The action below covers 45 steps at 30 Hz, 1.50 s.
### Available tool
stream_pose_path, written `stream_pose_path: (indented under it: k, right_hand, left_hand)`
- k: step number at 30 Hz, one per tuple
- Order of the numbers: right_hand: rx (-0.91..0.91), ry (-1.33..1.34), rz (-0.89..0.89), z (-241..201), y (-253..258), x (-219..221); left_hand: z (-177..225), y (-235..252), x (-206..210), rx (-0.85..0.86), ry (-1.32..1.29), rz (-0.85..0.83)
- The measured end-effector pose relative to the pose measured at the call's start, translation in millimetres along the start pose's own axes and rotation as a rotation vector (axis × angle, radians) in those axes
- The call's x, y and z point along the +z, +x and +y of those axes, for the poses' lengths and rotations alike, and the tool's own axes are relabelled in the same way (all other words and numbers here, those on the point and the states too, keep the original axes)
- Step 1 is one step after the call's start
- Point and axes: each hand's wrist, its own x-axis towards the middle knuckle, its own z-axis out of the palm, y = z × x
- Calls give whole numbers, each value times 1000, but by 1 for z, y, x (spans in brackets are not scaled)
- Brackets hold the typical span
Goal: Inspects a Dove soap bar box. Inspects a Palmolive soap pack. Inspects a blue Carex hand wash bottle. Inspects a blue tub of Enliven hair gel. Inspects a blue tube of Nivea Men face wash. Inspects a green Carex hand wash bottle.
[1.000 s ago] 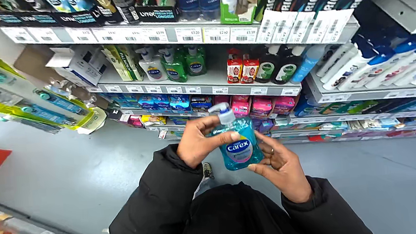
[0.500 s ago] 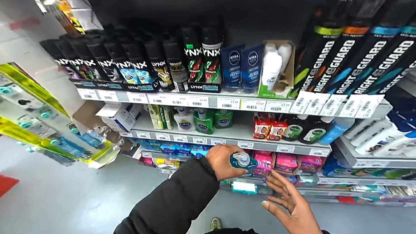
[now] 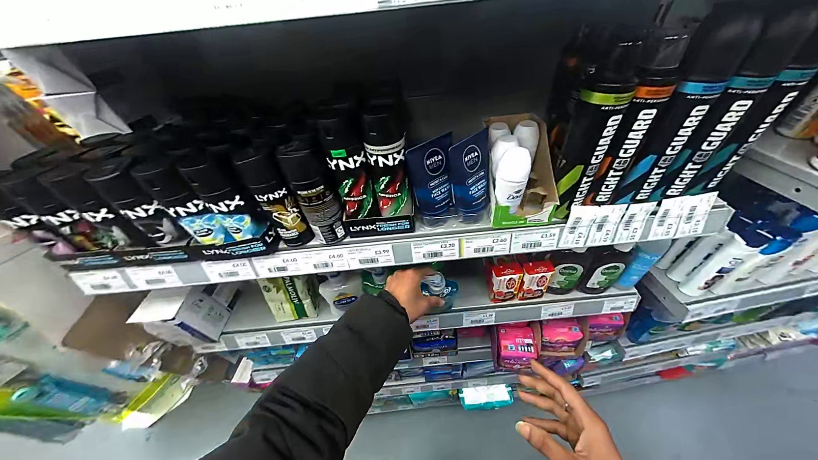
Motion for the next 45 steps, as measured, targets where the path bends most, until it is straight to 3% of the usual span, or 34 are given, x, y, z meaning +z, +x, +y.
stream_pose_path:
  k: [20,27,32,38,41,45]
  right_hand:
    - [60,-51,-48,-3,12,21]
    - [50,-27,-38,-1,6,22]
    - [39,-39,-87,-1,3,17]
    - [24,-88,-204,-9,5,18]
    - [-6,-96,-275,-11,8,20]
    - [-62,-79,-379,-15,8,25]
  left_hand:
    - [0,7,-1,34,242,13]
    - [-5,0,11,71,275,153]
    - [-3,-26,32,175,213,506]
    - [-2,-66,49,295,34,523]
    - [4,-104,60,325,-73,499]
    - [9,-162,85,367,-363,589]
